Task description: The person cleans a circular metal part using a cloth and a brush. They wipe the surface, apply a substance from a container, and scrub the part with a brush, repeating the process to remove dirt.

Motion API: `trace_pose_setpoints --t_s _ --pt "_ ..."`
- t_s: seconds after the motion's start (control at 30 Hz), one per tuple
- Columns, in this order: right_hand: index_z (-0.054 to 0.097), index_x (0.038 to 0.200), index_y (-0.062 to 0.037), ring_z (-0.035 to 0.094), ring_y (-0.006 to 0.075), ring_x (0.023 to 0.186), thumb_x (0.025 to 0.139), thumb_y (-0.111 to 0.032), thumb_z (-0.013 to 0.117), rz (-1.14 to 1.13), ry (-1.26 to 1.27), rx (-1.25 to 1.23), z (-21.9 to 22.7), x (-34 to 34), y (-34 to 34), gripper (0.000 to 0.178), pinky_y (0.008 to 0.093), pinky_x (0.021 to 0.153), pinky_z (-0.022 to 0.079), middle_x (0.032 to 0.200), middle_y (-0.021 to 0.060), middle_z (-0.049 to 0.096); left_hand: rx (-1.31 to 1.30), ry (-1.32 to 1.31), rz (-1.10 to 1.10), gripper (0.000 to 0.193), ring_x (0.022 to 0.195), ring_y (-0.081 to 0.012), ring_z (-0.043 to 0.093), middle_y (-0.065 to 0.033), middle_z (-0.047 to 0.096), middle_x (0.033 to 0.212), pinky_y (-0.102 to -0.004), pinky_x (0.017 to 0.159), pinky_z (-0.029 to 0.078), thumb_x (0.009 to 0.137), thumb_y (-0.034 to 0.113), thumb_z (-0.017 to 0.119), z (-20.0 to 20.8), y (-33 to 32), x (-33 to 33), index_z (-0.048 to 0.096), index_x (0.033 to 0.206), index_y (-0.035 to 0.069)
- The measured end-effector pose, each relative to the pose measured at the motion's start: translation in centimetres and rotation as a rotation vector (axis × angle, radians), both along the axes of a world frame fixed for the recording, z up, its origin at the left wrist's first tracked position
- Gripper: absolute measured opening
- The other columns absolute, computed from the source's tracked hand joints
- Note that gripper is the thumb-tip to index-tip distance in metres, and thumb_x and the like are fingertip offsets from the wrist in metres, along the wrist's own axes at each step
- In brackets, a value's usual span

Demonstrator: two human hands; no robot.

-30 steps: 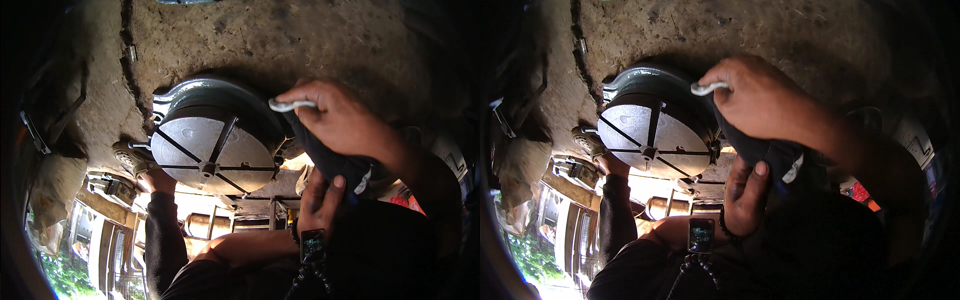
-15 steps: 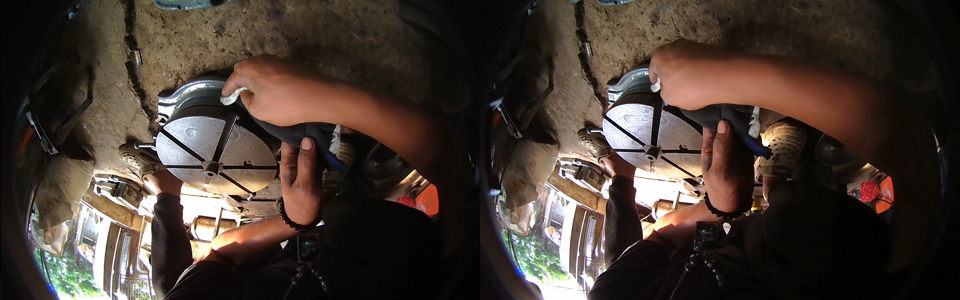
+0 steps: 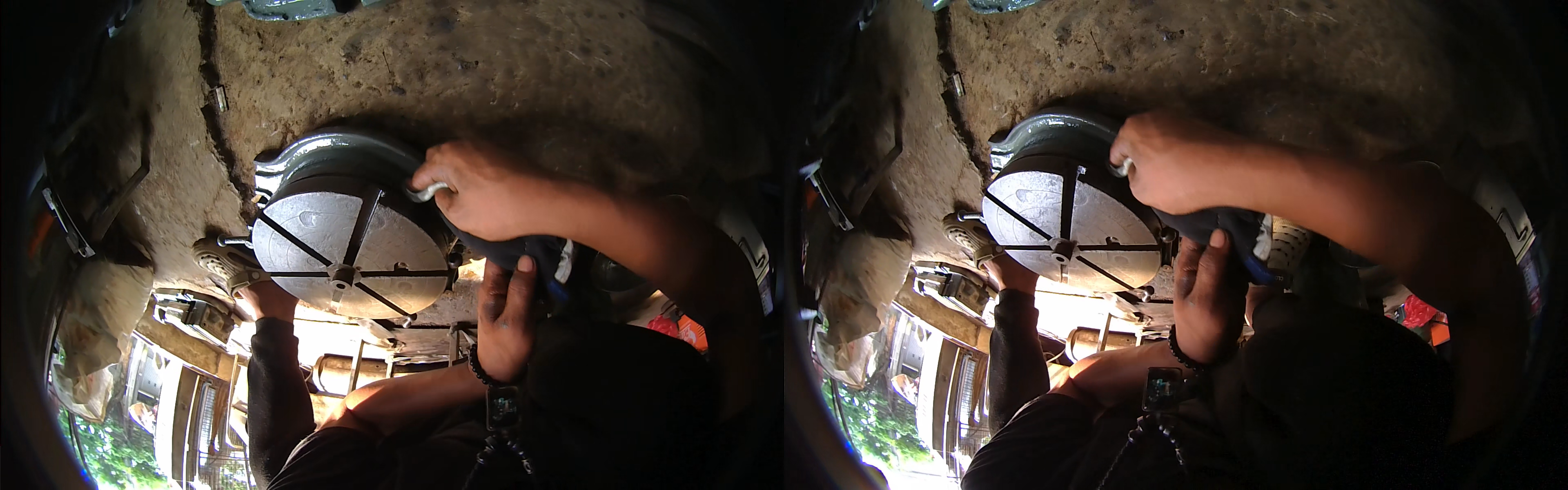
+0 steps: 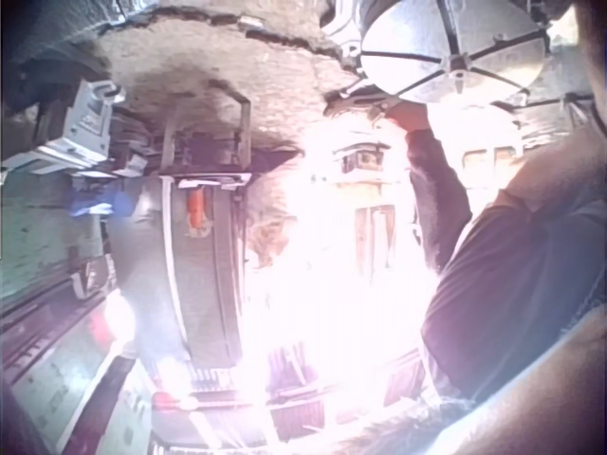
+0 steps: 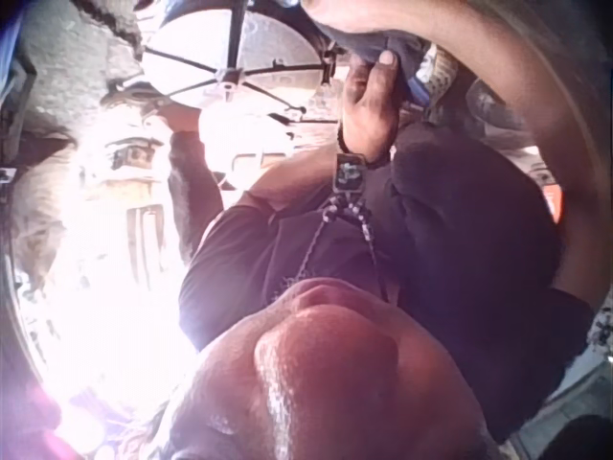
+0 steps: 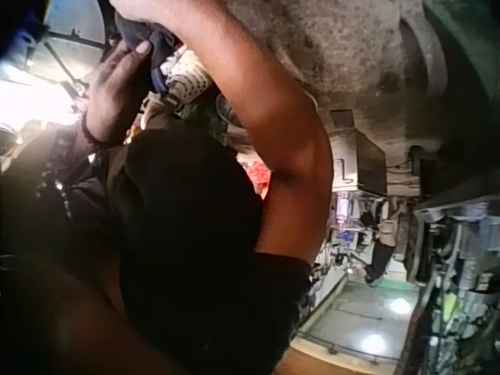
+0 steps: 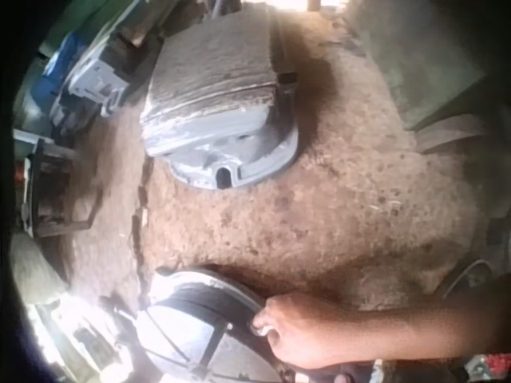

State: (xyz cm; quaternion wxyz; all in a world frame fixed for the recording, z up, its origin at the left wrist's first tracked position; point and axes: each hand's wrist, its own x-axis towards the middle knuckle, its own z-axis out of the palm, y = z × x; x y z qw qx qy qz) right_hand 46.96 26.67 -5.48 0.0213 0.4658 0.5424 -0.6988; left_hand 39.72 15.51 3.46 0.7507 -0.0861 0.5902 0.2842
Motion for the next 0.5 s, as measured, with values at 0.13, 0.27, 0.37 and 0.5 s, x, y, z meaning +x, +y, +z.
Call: trace_pose_setpoints --t_s 0.13,0.27,0.37,0.5 --pt "0.069 0.110 -0.0020 0.056 0.0309 0.113 0.089 -0.005 0.053 0.042 -0.012 -0.140 1.0 1.4 -2.0 0.026 0.0410 0.100 0.044 0.112 0.0139 0.060 -0.071 -0.005 -0.050 0.032 0.106 -0.0171 0.058 -0.0105 0.060 0.120 -0.0330 0.090 0.047 0.102 0.018 0.051 0.7 -1.6 0.6 0.050 0.130 0.003" --pt "0.069 0.109 -0.0036 0.060 0.0311 0.105 0.087 -0.001 0.053 -0.195 -0.055 -0.006 1.9 1.9 -2.4 0.027 0.0403 0.095 0.047 0.105 0.0143 0.062 -0.042 -0.009 -0.039 0.035 0.108 -0.0175 0.058 -0.0105 0.060 0.120 -0.0324 0.091 0.046 0.102 0.020 0.051 1.2 -1.3 1.2 0.049 0.132 0.003" --pt "0.069 0.111 -0.0053 0.062 0.0313 0.102 0.087 -0.001 0.054 -0.210 -0.077 0.119 1.3 1.7 -1.1 0.028 0.0400 0.092 0.049 0.102 0.0146 0.063 0.023 -0.023 0.024 0.039 0.113 -0.0192 0.056 -0.0115 0.059 0.123 -0.0325 0.095 0.044 0.102 0.022 0.051 0.6 0.0 1.3 0.047 0.135 0.002" --pt "0.068 0.112 -0.0051 0.062 0.0308 0.105 0.087 -0.003 0.053 -0.076 -0.049 0.222 0.3 0.5 1.1 0.029 0.0392 0.093 0.049 0.105 0.0143 0.063 0.138 0.018 0.045 0.041 0.116 -0.0210 0.054 -0.0130 0.058 0.124 -0.0322 0.099 0.042 0.102 0.022 0.051 -0.6 1.4 0.7 0.046 0.135 -0.001"
